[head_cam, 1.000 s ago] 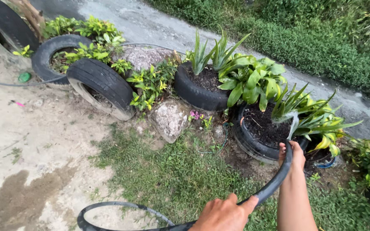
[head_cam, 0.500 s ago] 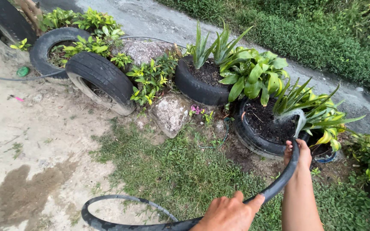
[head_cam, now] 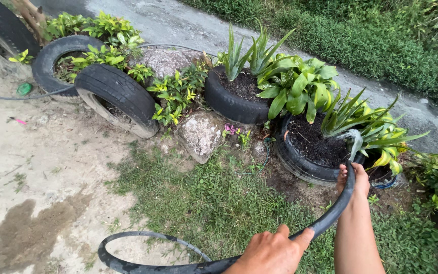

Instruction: The person holds a hose and waters several plants in tire planters along an outdoor path.

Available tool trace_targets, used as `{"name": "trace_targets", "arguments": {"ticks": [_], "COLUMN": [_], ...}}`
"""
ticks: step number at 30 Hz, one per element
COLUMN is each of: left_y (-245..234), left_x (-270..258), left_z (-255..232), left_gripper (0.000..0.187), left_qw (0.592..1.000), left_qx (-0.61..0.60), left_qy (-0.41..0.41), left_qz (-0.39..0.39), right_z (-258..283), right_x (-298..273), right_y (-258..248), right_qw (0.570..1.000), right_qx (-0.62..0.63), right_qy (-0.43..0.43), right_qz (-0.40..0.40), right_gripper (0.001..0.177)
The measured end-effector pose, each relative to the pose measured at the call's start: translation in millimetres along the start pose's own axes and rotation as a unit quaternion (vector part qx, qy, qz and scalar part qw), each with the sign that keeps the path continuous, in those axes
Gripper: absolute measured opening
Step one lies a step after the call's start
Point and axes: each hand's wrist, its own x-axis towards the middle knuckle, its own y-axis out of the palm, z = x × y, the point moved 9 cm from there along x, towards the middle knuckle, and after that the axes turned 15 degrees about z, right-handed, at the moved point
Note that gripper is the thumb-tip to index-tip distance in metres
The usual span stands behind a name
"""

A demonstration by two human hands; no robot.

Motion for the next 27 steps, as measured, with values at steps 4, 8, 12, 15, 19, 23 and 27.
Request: {"name": "trace_targets", "arguments": {"ticks": [4,8,12,15,19,23,27], "left_y": [2,3,4,7,9,8,5], "left_x": [2,2,2,7,10,10,9], "left_z": [-1,-2,-3,-3,-1,-4,-4], "left_gripper": [0.064,0.062,0.064,0.063,0.064,0.065,0.065], "left_qw": [1.0,1.0,1.0,1.0,1.0,1.0,1.0], "left_qx": [0.011,0.014,0.016,0.019,0.017,0.021,0.019], "left_qy": [0.0,0.005,0.008,0.006,0.009,0.008,-0.001], "left_qz": [0.009,0.014,0.001,-0.001,0.005,0.0,0.008], "right_z": [4,4,4,5,7,4,4], "right_x": [-3,-1,-1,-1,1,3,3], "right_y": [-6,-5,-6,-8,-9,-9,-7], "right_qw": [1.0,1.0,1.0,1.0,1.0,1.0,1.0], "right_qx": [-0.003,0.0,-0.01,-0.007,-0.02,-0.004,-0.019], "right_qy": [-0.008,0.005,0.027,0.019,0.014,0.014,0.015], "right_qz": [-0.017,-0.002,0.007,0.0,-0.004,-0.002,0.007], "right_gripper": [0.024,0.023,0.026,0.025,0.026,0.023,0.026]}}
